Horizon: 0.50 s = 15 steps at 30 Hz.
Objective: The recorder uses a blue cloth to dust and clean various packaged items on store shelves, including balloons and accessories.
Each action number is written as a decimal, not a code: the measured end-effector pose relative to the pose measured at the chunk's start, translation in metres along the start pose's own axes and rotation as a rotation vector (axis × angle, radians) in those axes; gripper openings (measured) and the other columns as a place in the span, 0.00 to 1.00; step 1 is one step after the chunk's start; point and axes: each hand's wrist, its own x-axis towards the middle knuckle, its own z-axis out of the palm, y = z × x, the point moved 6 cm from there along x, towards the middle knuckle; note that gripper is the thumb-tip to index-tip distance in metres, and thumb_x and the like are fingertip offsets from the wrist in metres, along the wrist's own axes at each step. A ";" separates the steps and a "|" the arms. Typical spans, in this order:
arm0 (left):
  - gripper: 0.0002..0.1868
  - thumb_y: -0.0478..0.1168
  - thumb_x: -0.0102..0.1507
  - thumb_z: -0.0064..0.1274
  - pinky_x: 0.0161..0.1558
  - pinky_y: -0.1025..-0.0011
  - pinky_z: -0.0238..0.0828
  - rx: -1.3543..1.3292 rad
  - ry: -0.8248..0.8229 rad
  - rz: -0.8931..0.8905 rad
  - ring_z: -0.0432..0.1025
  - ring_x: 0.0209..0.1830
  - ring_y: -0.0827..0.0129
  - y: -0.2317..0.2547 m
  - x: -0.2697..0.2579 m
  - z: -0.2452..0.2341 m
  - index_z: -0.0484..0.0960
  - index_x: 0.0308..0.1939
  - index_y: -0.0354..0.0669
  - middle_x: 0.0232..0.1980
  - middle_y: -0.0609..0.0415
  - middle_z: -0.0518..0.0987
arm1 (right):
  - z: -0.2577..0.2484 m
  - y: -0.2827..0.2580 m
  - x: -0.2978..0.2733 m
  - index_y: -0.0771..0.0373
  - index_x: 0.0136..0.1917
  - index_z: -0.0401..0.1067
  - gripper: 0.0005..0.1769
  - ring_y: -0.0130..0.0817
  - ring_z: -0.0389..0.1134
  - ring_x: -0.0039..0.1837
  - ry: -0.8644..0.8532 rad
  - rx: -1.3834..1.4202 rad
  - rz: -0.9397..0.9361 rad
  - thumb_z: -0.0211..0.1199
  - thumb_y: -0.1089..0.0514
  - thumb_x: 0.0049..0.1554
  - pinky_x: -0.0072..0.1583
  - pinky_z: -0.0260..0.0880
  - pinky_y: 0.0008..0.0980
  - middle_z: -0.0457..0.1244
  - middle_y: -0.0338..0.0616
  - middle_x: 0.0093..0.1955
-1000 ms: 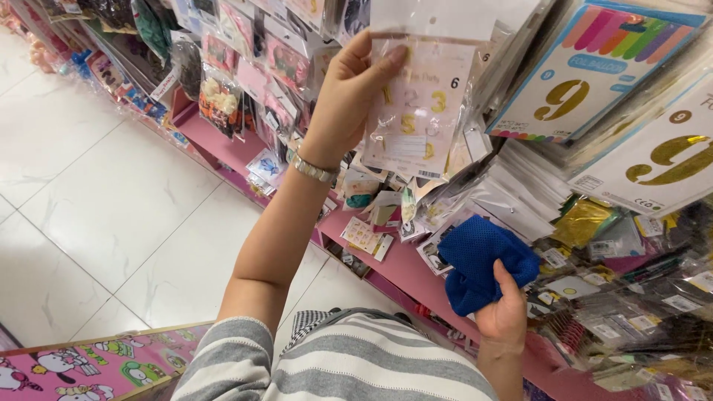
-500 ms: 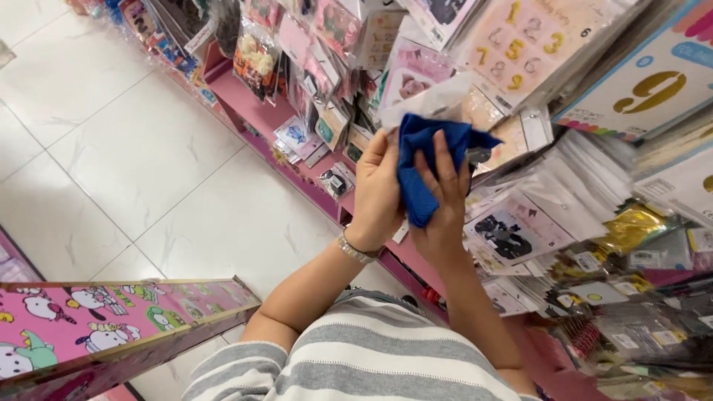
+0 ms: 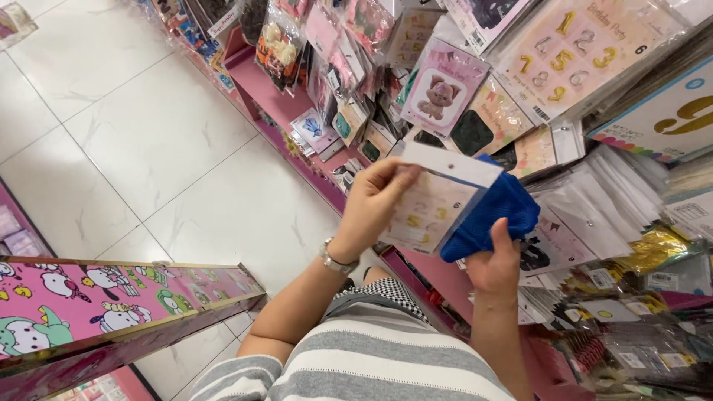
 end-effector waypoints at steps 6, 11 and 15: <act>0.08 0.39 0.72 0.55 0.40 0.81 0.66 0.047 0.089 0.142 0.68 0.38 0.84 -0.008 -0.006 0.023 0.82 0.48 0.36 0.40 0.65 0.76 | 0.042 0.016 -0.025 0.68 0.69 0.69 0.24 0.38 0.68 0.64 -0.181 -0.623 -0.079 0.65 0.67 0.59 0.64 0.67 0.38 0.67 0.47 0.64; 0.09 0.39 0.71 0.55 0.33 0.81 0.60 -0.030 0.133 0.027 0.64 0.32 0.85 -0.017 0.010 0.019 0.83 0.46 0.35 0.35 0.66 0.76 | 0.034 0.034 -0.019 0.65 0.67 0.69 0.27 0.37 0.70 0.63 -0.174 -0.212 0.145 0.65 0.71 0.53 0.63 0.72 0.37 0.68 0.45 0.62; 0.09 0.39 0.69 0.58 0.37 0.82 0.66 -0.018 0.008 0.017 0.68 0.36 0.85 0.006 0.035 0.047 0.83 0.46 0.35 0.38 0.65 0.79 | 0.017 0.014 -0.007 0.67 0.66 0.69 0.26 0.38 0.70 0.61 -0.153 -0.177 0.081 0.65 0.72 0.54 0.61 0.72 0.38 0.68 0.47 0.61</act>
